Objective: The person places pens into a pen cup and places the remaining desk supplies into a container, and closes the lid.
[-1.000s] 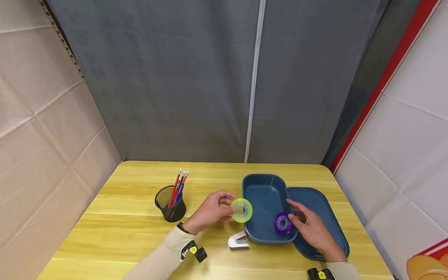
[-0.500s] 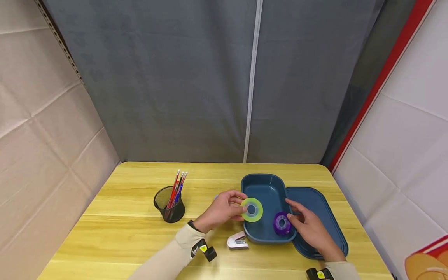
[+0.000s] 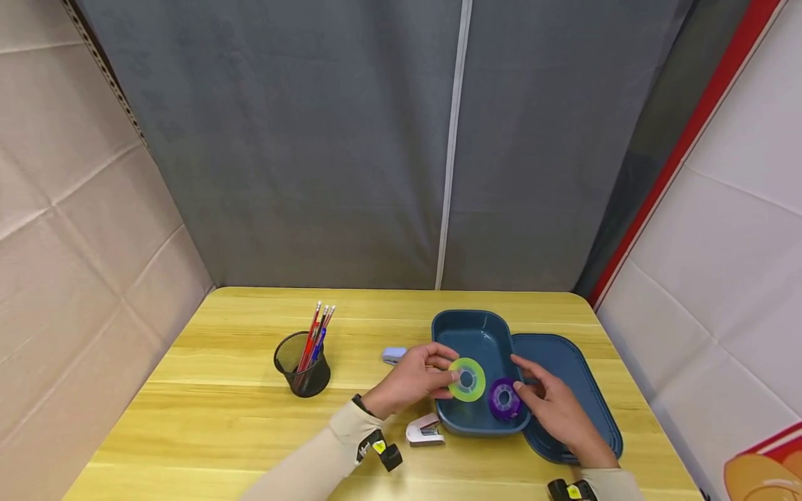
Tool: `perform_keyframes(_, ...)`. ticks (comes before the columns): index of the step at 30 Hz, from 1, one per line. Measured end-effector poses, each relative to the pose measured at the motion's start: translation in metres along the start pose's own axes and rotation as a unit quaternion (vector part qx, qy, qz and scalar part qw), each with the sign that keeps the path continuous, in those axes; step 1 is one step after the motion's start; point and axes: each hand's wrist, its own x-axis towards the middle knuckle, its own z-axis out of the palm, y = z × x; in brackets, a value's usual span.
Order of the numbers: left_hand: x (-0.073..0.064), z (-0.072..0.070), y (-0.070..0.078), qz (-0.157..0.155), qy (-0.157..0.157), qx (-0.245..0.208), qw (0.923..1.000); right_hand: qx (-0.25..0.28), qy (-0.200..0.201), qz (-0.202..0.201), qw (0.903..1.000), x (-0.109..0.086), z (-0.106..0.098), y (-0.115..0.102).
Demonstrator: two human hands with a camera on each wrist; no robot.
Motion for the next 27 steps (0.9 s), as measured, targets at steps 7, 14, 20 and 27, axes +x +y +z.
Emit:
perform_keyframes(7,-0.001,0.005,-0.002,0.010,-0.025,-0.022,0.9994,-0.004,0.003,0.000,1.0000,0.000,0.001,-0.002)
perform_keyframes(14,-0.001,0.002,-0.006,0.017,-0.028,-0.033,0.9989,-0.002,0.001,-0.001,1.0000,-0.002,0.000,-0.003)
perform_keyframes(20,-0.006,-0.006,-0.005,0.014,-0.028,-0.037,0.9988,0.002,0.003,-0.001,1.0000,-0.003,0.000,-0.002)
perform_keyframes(27,-0.011,-0.016,-0.005,0.016,-0.009,-0.039,0.9991,0.014,-0.005,0.007,0.9999,-0.004,-0.001,-0.002)
